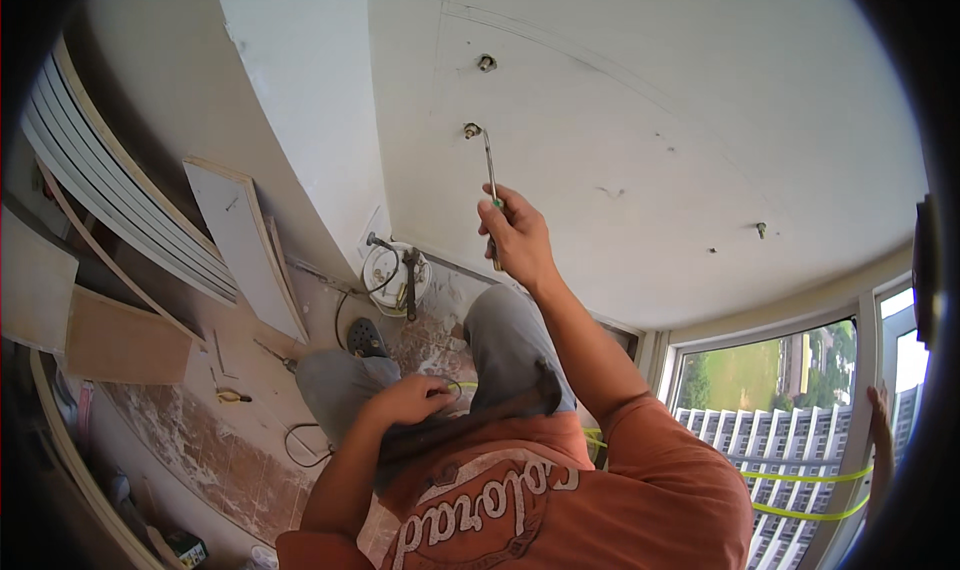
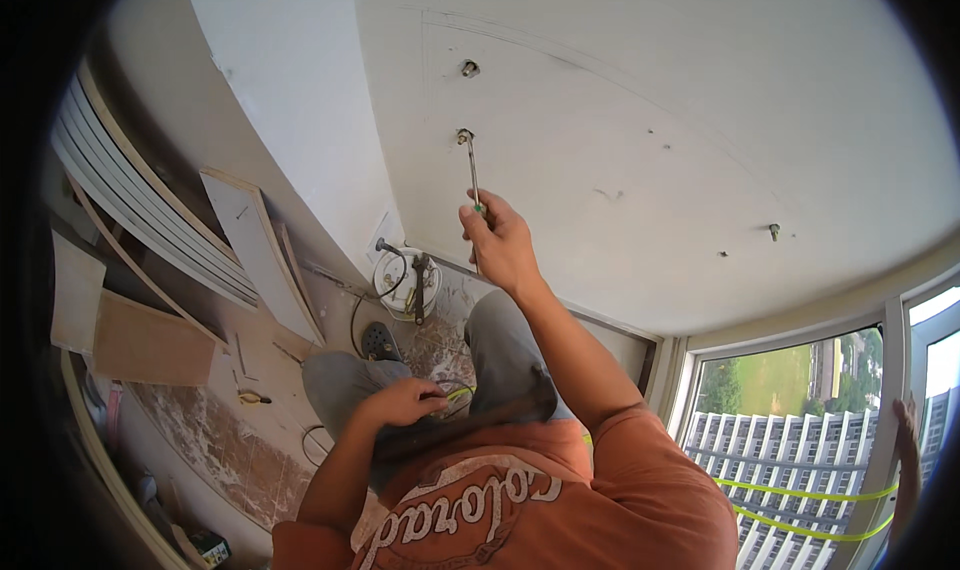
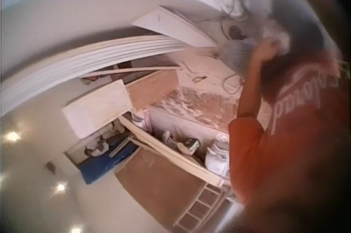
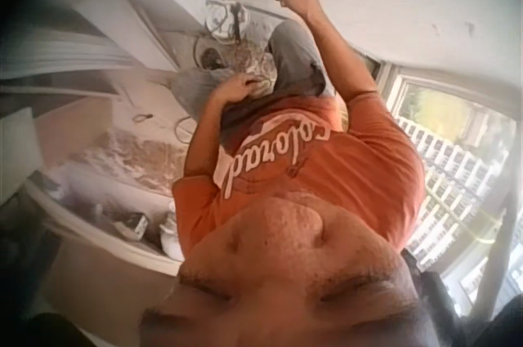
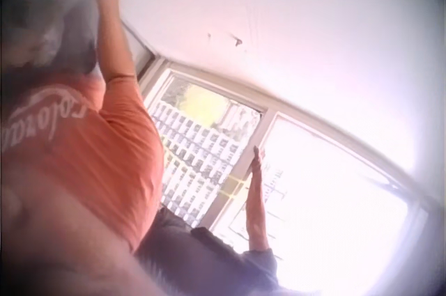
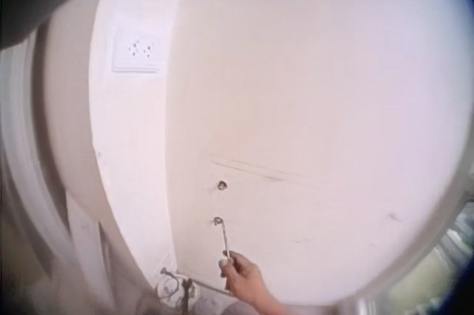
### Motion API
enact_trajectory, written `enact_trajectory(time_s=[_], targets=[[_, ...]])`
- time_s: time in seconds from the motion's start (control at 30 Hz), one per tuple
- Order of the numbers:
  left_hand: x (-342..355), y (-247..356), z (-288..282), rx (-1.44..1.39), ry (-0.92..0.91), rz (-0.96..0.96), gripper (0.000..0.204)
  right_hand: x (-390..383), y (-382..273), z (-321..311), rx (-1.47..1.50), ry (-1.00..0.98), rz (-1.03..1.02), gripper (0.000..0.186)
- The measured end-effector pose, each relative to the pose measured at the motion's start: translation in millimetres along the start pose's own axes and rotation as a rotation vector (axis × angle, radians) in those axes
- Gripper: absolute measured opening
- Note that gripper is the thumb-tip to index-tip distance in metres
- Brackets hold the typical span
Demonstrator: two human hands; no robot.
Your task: The person installs metal fixtures into pre-drilled holes in the ceiling. They use a hammer and screwdriver to tap and secure the fixtures, then tighten them with a wrench. The person works on multiple fixtures in sequence.
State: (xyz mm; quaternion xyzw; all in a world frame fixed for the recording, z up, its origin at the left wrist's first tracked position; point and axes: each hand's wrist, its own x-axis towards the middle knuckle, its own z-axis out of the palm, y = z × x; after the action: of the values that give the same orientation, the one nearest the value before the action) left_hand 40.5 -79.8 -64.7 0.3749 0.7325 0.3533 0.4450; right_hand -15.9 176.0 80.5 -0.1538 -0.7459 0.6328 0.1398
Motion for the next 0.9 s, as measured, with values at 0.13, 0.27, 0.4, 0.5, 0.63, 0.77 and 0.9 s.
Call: enact_trajectory(time_s=[0.13, 0.27, 0.4, 0.5, 0.63, 0.77, 0.9], targets=[[-15.4, -3.9, 9.8, 0.013, 0.062, -0.024, 0.035, 57.8, 44.3, 2.1, -0.374, 0.070, -0.143, 0.047], [-23.7, 12.4, 8.2, -0.135, 0.009, -0.024, 0.040, 60.1, 46.0, -3.7, -0.432, 0.123, -0.225, 0.041], [-28.1, 31.4, 15.3, 0.020, -0.100, 0.076, 0.049, 41.6, 29.5, -7.5, -0.264, 0.031, -0.002, 0.033], [-29.8, 54.6, 23.9, 0.175, -0.145, 0.045, 0.052, 17.4, 2.2, -15.2, 0.048, 0.012, 0.094, 0.029], [-22.3, 54.7, 37.7, 0.152, -0.067, -0.006, 0.052, 12.1, -25.4, -25.3, 0.186, -0.020, 0.082, 0.027], [-41.3, 67.5, 28.2, 0.126, 0.019, -0.048, 0.049, 25.6, -62.8, -19.8, 0.358, -0.123, 0.080, 0.022], [-58.8, 60.8, 7.2, -0.229, 0.345, 0.094, 0.041, 50.0, -76.3, -7.4, 0.479, -0.137, 0.111, 0.021]])
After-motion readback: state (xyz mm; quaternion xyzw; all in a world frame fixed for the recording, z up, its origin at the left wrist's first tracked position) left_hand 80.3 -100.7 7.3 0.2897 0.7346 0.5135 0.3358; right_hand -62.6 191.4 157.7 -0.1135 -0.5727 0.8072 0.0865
